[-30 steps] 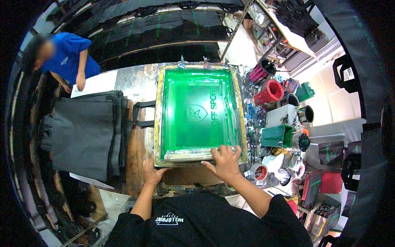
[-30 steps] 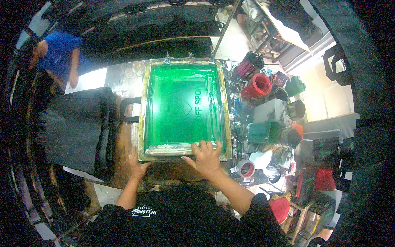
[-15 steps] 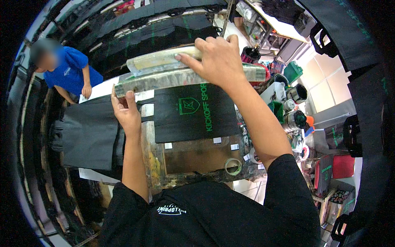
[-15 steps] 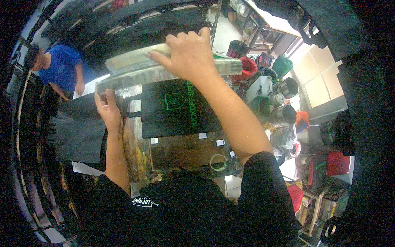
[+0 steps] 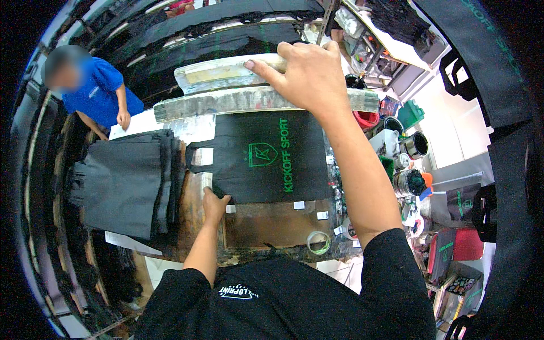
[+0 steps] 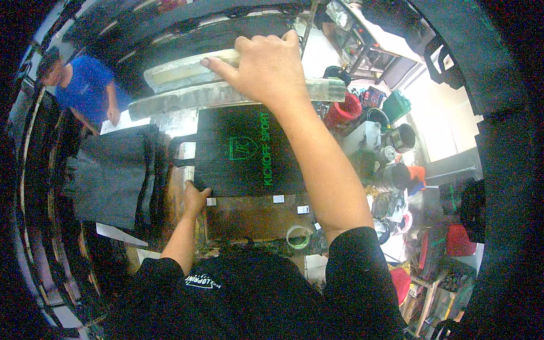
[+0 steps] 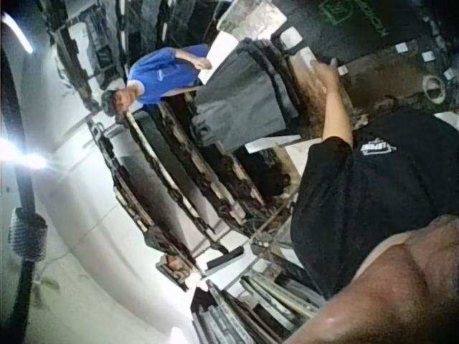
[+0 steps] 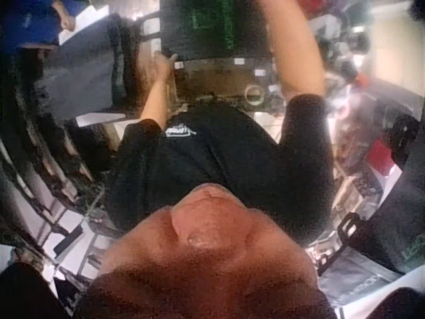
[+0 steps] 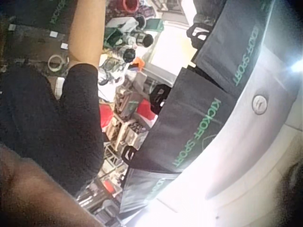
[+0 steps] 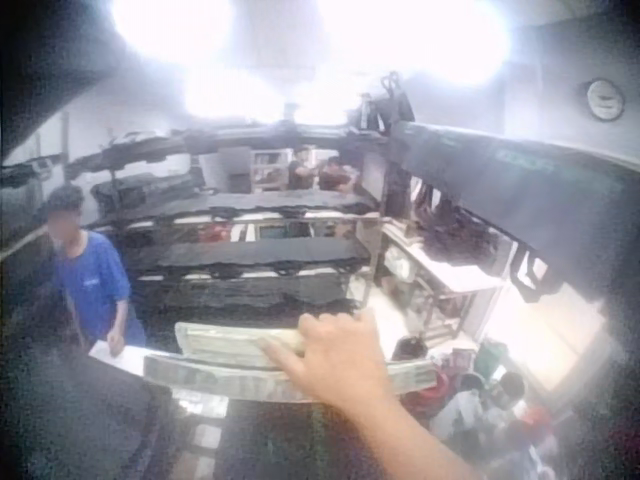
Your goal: The person screen prints a green logo onto black tote bags using a squeegee and a screen printing frame. They repeatedly pull the squeegee across the frame, lift the screen, and place the printed bags onto a drying rack.
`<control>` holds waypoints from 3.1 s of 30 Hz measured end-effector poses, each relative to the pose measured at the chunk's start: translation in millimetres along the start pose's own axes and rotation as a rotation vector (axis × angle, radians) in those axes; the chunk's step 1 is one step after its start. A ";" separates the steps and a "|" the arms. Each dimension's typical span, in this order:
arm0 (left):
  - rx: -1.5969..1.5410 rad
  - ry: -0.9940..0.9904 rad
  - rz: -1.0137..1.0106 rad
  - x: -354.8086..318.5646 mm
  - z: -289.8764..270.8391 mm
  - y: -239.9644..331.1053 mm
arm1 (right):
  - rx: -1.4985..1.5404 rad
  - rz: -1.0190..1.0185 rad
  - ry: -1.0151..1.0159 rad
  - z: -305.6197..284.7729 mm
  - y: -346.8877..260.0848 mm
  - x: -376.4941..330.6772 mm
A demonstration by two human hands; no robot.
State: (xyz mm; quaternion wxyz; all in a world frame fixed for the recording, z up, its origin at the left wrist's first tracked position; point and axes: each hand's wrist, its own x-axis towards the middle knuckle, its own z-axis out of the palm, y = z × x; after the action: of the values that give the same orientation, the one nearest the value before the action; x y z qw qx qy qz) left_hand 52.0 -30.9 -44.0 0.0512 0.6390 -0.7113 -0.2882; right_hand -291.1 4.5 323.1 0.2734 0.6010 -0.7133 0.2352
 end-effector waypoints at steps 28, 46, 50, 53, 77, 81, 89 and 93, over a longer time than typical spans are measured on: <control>-0.570 0.481 -0.312 89.9 -439.2 -191.3 | 0.025 0.040 -0.113 -13.4 -12.3 3.4; 0.520 0.355 0.243 -63.0 -274.6 -211.7 | 0.022 0.043 -0.088 -15.7 -20.9 2.8; 0.493 0.354 0.228 -60.3 -268.3 -212.9 | 0.009 0.022 -0.065 -16.3 -19.0 0.0; 0.443 0.409 0.252 -60.8 -261.3 -214.5 | -0.002 0.020 -0.062 -21.1 -22.0 -1.4; 0.322 -0.270 0.592 -43.4 -65.6 85.1 | 0.056 0.018 -0.043 -25.4 -31.1 -13.1; 0.296 -0.116 0.573 -55.3 32.0 85.0 | 0.065 0.014 -0.019 -26.2 -28.2 -13.0; 0.363 -0.153 0.713 -50.6 31.4 73.6 | 0.066 0.053 -0.072 -25.1 -31.4 -12.2; 0.310 -0.076 0.829 -60.1 25.7 50.4 | 0.032 0.045 -0.100 -22.8 -29.4 -11.9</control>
State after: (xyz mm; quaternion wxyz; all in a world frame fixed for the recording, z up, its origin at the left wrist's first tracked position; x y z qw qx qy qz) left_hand 7.0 35.3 -23.6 0.0398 0.2888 -0.9437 -0.1567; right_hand -258.1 23.3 332.2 0.2223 0.6003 -0.7354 0.2222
